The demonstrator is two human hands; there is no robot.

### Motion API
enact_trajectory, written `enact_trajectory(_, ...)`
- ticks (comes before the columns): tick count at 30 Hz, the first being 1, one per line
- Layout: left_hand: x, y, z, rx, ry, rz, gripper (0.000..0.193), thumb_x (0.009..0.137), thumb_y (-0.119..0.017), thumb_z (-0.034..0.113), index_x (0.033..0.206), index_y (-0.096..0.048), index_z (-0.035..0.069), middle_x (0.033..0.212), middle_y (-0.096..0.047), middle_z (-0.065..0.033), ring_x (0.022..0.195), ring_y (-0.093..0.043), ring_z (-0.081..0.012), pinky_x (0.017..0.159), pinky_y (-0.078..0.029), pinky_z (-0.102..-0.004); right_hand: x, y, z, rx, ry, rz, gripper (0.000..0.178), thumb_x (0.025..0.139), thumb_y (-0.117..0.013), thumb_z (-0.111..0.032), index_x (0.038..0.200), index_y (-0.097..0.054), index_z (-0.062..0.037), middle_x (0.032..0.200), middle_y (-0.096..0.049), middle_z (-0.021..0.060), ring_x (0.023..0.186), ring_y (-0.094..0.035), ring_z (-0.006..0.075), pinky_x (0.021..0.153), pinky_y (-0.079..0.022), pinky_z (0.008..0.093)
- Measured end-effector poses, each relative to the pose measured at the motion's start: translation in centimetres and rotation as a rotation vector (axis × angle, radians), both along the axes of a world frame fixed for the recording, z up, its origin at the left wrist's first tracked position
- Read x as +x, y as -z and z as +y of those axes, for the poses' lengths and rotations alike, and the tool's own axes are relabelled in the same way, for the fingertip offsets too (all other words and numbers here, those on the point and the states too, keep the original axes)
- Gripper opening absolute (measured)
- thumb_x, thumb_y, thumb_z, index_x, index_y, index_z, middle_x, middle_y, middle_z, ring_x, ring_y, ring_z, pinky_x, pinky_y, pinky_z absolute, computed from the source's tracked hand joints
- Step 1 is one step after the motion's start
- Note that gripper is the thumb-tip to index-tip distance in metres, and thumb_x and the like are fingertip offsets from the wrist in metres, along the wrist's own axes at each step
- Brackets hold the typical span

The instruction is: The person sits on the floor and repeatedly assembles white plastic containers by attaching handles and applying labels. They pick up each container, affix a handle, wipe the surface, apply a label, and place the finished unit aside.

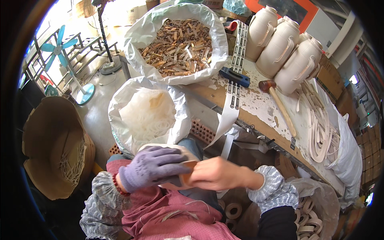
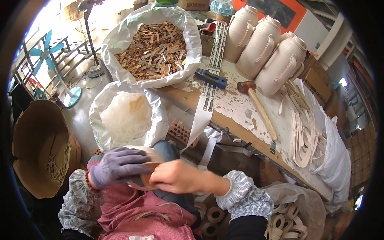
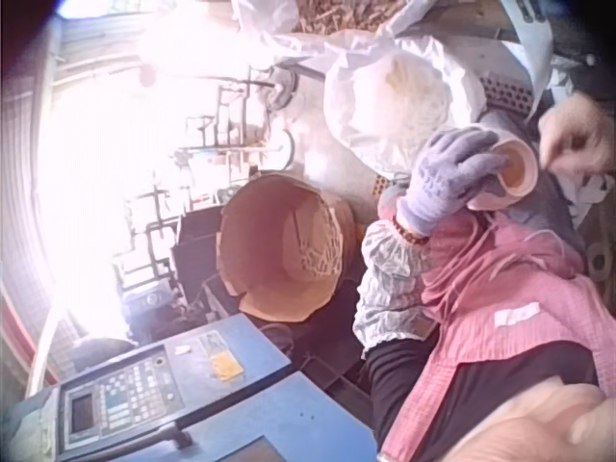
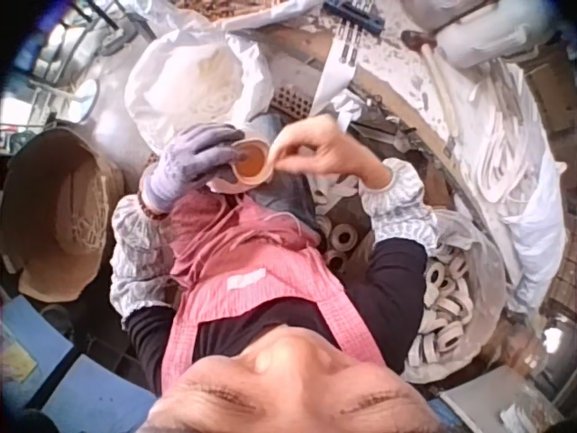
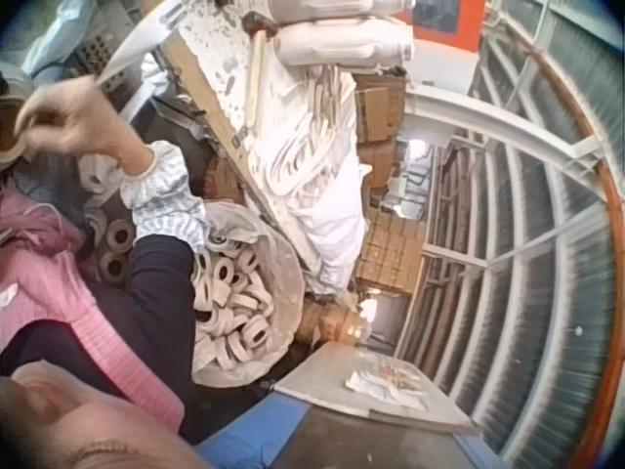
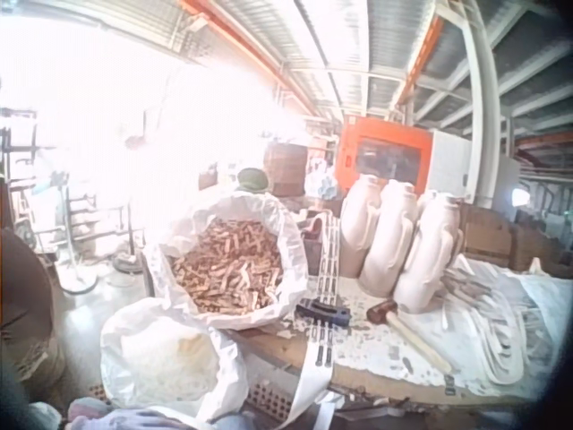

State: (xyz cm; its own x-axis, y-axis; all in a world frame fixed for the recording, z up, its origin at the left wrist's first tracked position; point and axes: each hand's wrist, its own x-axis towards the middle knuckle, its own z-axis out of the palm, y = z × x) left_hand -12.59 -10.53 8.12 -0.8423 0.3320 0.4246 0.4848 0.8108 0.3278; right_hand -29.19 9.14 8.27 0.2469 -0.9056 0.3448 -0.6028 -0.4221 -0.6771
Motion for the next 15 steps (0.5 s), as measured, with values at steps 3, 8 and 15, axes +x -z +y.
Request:
enact_trajectory(3, 2.0, -3.3, -1.0, -0.021, -0.151, 0.154, 0.033, 0.071, -0.076, 0.035, 0.101, -0.069, 0.023, 0.111, -0.061, -0.0071, 0.106, -0.06, -0.0297, 0.089, -0.051, -0.0459, -8.4, -1.0, -0.1, -0.147, 0.587, -0.205, 0.015, 0.088, -0.061, -0.008, 0.101, -0.064, -0.0028, 0.081, -0.064, 0.0061, 0.073, -0.062, 0.0194, 0.066, -0.049, 0.0267)
enact_trajectory(8, 3.5, -9.6, 0.4, 0.084, -0.342, 0.386, 0.028, 0.072, -0.081, 0.03, 0.09, -0.065, 0.015, 0.102, -0.061, -0.0085, 0.102, -0.059, -0.0347, 0.093, -0.049, -0.0543, -23.9, 9.0, -1.4, -0.331, 1.096, 0.547, 0.024, 0.079, -0.067, -0.01, 0.103, -0.066, -0.0051, 0.104, -0.065, 0.0103, 0.102, -0.056, 0.0319, 0.089, -0.045, 0.0403)
enact_trajectory(15, 3.8, -4.9, -7.3, 0.429, -0.889, 0.216, 0.017, 0.094, -0.061, 0.016, 0.095, -0.062, -0.002, 0.078, -0.061, -0.0095, 0.065, -0.055, -0.0146, 0.061, -0.045, -0.0302, -23.4, 9.7, -2.4, -0.228, 1.278, 0.378, 0.018, 0.077, -0.07, -0.012, 0.092, -0.063, -0.0084, 0.089, -0.064, 0.0102, 0.086, -0.06, 0.0324, 0.077, -0.047, 0.0424)
